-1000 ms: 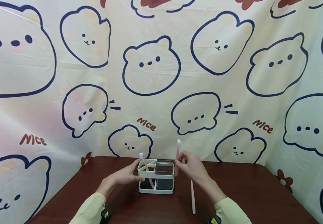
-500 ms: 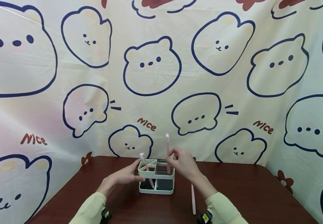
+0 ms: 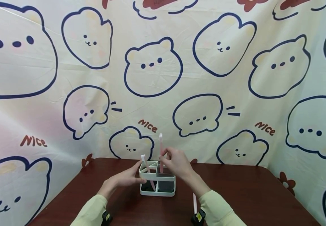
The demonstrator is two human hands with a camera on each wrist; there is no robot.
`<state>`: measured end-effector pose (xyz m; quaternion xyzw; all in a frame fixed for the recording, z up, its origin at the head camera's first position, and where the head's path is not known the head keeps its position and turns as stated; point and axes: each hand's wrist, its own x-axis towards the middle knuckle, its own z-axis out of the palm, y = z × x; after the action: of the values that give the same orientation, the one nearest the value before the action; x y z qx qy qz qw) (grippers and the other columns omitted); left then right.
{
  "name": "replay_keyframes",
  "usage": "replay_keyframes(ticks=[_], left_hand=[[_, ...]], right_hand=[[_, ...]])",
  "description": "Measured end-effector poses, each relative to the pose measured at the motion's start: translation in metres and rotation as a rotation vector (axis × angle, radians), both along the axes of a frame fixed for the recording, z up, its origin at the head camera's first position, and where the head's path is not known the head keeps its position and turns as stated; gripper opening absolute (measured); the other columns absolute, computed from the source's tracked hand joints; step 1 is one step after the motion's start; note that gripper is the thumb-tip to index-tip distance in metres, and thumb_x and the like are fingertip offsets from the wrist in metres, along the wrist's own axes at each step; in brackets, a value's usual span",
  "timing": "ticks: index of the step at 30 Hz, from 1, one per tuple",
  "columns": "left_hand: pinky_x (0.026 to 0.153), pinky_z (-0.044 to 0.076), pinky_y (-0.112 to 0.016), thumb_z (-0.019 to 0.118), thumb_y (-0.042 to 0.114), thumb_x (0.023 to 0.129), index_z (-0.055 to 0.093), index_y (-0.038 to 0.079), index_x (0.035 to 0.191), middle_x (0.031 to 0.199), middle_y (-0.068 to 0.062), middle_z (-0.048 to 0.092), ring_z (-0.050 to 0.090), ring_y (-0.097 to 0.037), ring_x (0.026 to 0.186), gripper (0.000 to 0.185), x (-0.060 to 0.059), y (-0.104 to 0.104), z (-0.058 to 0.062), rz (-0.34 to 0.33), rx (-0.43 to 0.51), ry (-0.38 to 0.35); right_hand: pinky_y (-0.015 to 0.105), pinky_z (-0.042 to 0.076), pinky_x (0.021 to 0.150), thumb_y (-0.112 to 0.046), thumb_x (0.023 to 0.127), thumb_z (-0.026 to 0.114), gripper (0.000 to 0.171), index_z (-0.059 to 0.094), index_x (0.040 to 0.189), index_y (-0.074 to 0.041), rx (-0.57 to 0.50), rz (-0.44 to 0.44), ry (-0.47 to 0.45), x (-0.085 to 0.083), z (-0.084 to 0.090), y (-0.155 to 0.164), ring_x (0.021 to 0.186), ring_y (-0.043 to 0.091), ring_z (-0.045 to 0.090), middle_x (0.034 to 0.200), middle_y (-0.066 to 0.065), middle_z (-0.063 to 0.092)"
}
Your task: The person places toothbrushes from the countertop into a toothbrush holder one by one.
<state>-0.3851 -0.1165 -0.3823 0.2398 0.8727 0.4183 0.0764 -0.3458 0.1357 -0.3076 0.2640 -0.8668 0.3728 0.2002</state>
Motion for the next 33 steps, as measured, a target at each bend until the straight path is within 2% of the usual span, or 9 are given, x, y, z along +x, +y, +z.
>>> replay_keyframes(ticks=[7,15,24,33], left_hand=[[0.112,0.025,-0.071,0.073,0.028,0.09,0.015,0.02,0.157,0.152,-0.016,0.036,0.041,-0.035,0.132,0.089,0.0,-0.001,-0.001,-0.013,0.024,-0.009],[0.113,0.023,-0.071,0.071,0.029,0.092,0.011,0.021,0.158,0.156,-0.014,0.029,0.037,-0.035,0.136,0.09,-0.001,-0.005,-0.002,-0.019,0.015,-0.002],[0.112,0.026,-0.07,0.07,0.03,0.092,0.012,0.022,0.157,0.152,-0.013,0.034,0.042,-0.033,0.13,0.087,-0.002,-0.006,-0.003,-0.029,0.015,-0.004],[0.113,0.025,-0.07,0.069,0.031,0.093,0.013,0.023,0.157,0.153,-0.012,0.032,0.039,-0.033,0.133,0.086,0.0,-0.002,-0.002,-0.036,0.011,-0.014]], right_hand=[[0.022,0.038,0.043,-0.022,0.093,0.07,0.009,0.067,0.098,-0.014,0.01,0.017,0.027,-0.005,-0.001,-0.01,0.048,0.009,0.045,0.058,-0.005,0.05],[0.021,0.034,0.042,-0.021,0.093,0.071,0.008,0.069,0.096,-0.014,-0.008,0.021,0.042,-0.011,-0.006,-0.019,0.046,0.008,0.042,0.056,-0.004,0.049],[0.021,0.034,0.043,-0.021,0.093,0.07,0.009,0.069,0.096,-0.013,-0.002,0.011,0.042,-0.015,-0.01,-0.026,0.047,0.007,0.042,0.057,-0.004,0.05],[0.022,0.04,0.044,-0.022,0.094,0.068,0.008,0.069,0.097,-0.014,0.037,-0.005,-0.014,-0.018,-0.024,-0.03,0.049,0.009,0.047,0.06,-0.003,0.056]])
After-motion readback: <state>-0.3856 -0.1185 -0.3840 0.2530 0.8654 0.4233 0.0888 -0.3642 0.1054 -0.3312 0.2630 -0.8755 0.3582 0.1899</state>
